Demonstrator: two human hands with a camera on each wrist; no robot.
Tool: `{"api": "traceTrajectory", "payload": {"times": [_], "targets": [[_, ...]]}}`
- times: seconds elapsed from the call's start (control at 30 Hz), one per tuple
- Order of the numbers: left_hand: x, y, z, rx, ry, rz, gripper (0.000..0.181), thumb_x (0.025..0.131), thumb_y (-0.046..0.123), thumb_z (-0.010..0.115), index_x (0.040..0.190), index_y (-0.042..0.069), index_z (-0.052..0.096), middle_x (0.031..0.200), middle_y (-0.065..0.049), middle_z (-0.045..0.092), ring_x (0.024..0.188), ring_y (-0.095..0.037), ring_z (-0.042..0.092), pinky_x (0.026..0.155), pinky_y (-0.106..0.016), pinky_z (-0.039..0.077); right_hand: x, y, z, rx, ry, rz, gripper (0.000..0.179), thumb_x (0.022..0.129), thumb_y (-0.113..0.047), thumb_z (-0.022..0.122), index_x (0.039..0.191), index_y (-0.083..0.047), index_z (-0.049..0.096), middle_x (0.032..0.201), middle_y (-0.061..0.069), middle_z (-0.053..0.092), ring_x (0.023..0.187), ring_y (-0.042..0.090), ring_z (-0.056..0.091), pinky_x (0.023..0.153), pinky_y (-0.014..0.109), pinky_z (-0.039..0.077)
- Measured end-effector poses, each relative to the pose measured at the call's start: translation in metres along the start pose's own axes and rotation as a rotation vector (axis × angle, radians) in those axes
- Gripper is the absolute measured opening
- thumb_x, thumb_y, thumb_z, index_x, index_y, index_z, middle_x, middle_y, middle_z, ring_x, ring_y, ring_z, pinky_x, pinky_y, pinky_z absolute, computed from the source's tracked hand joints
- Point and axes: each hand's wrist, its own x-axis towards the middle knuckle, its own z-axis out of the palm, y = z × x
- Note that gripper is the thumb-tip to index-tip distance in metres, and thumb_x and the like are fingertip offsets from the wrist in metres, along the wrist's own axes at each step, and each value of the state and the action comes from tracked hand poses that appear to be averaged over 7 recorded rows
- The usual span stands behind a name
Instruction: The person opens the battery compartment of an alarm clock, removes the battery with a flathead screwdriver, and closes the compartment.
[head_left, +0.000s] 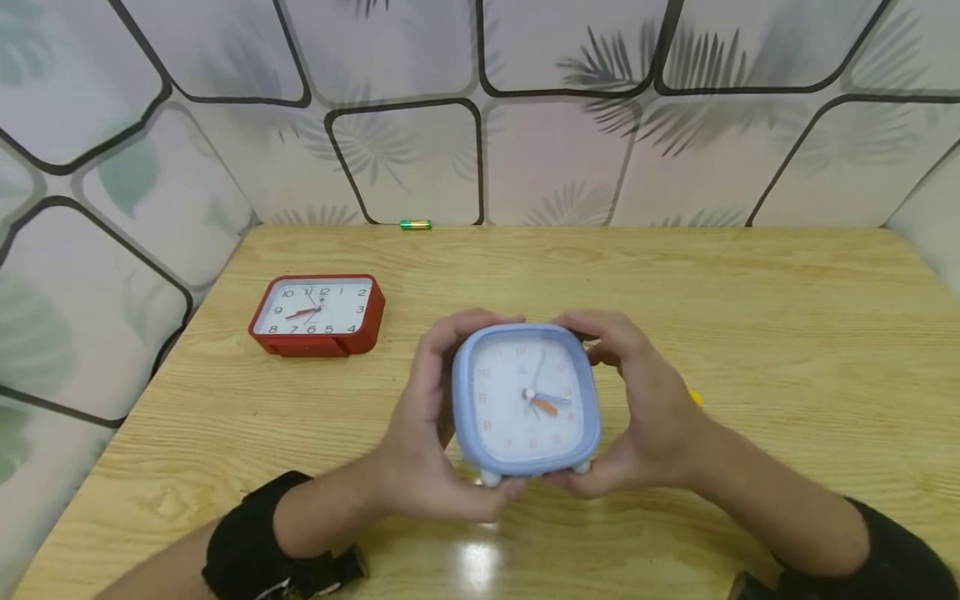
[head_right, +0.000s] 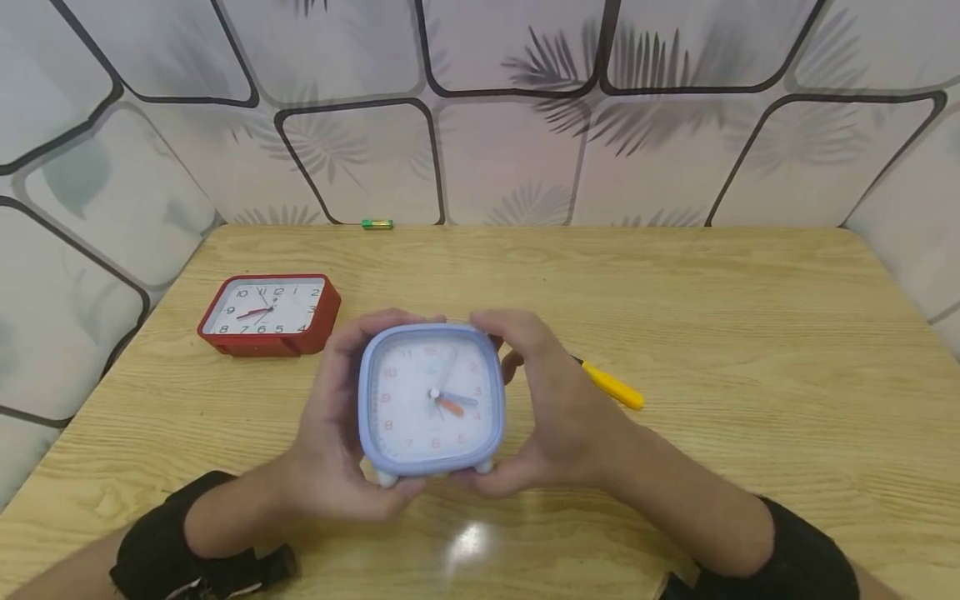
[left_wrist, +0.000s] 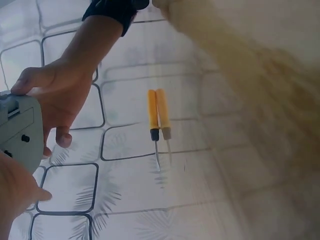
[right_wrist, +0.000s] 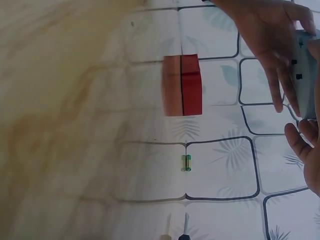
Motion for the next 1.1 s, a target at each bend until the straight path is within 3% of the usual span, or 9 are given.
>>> {"api": "traceTrajectory", "payload": {"times": [0.13, 0.3, 0.4, 0.5, 0.8, 1.1], "targets": [[0.0002, 0.0021, -0.0004, 0.127, 0.001, -0.044, 0.105, 0.054, -0.005, 0.079, 0.144, -0.010, 0.025, 0.142, -0.027, 0.040, 0.125, -0.030, 0.048, 0.108, -0.035, 0.045, 0.0019, 0.0034, -0.0019, -0.015, 0.043, -0.063, 0.099, 0.066, -0.039, 0.086, 0.129, 0.021, 0.038, 0.123, 0.025, 0.055, 0.112, 0.018, 0.055, 0.086, 0.019, 0.050], [0.0011, 0.0048, -0.0014, 0.316, -0.006, -0.080, 0.106, 0.051, 0.002, 0.082, 0.145, -0.007, 0.032, 0.142, -0.021, 0.042, 0.125, -0.030, 0.049, 0.108, -0.036, 0.046, 0.0050, 0.0033, -0.0035, -0.033, 0.048, -0.080, 0.098, 0.064, -0.036, 0.086, 0.128, 0.022, 0.039, 0.124, 0.027, 0.055, 0.109, 0.021, 0.056, 0.085, 0.018, 0.051], [0.0014, 0.0050, -0.0029, 0.453, -0.037, -0.108, 0.107, 0.051, 0.010, 0.083, 0.145, -0.004, 0.035, 0.142, -0.017, 0.044, 0.127, -0.027, 0.047, 0.108, -0.039, 0.044, 0.0051, 0.0023, -0.0030, -0.016, 0.047, -0.075, 0.094, 0.069, -0.037, 0.083, 0.128, 0.022, 0.039, 0.126, 0.027, 0.055, 0.111, 0.021, 0.056, 0.087, 0.018, 0.051], [0.0005, 0.0041, -0.0037, 0.527, -0.086, -0.150, 0.107, 0.052, 0.014, 0.083, 0.147, 0.000, 0.035, 0.141, -0.013, 0.044, 0.129, -0.024, 0.045, 0.108, -0.042, 0.044, 0.0047, 0.0016, -0.0008, 0.020, 0.047, -0.088, 0.090, 0.074, -0.038, 0.080, 0.127, 0.022, 0.040, 0.127, 0.027, 0.054, 0.114, 0.019, 0.054, 0.087, 0.018, 0.050], [-0.0017, 0.0007, -0.0047, 0.563, -0.156, -0.164, 0.112, 0.052, 0.015, 0.083, 0.149, 0.000, 0.029, 0.141, -0.012, 0.042, 0.125, -0.021, 0.047, 0.108, -0.037, 0.044, 0.0074, 0.0010, 0.0028, 0.036, 0.034, -0.144, 0.086, 0.079, -0.039, 0.080, 0.126, 0.022, 0.042, 0.125, 0.028, 0.054, 0.112, 0.020, 0.053, 0.087, 0.019, 0.051], [0.0005, 0.0014, -0.0048, 0.535, -0.162, -0.118, 0.107, 0.051, 0.011, 0.080, 0.144, -0.004, 0.030, 0.138, -0.014, 0.041, 0.125, -0.022, 0.047, 0.109, -0.036, 0.045, 0.0089, -0.0029, 0.0006, -0.130, -0.055, -0.116, 0.094, 0.074, -0.049, 0.082, 0.131, 0.018, 0.047, 0.124, 0.024, 0.055, 0.111, 0.026, 0.050, 0.086, 0.019, 0.048]]}}
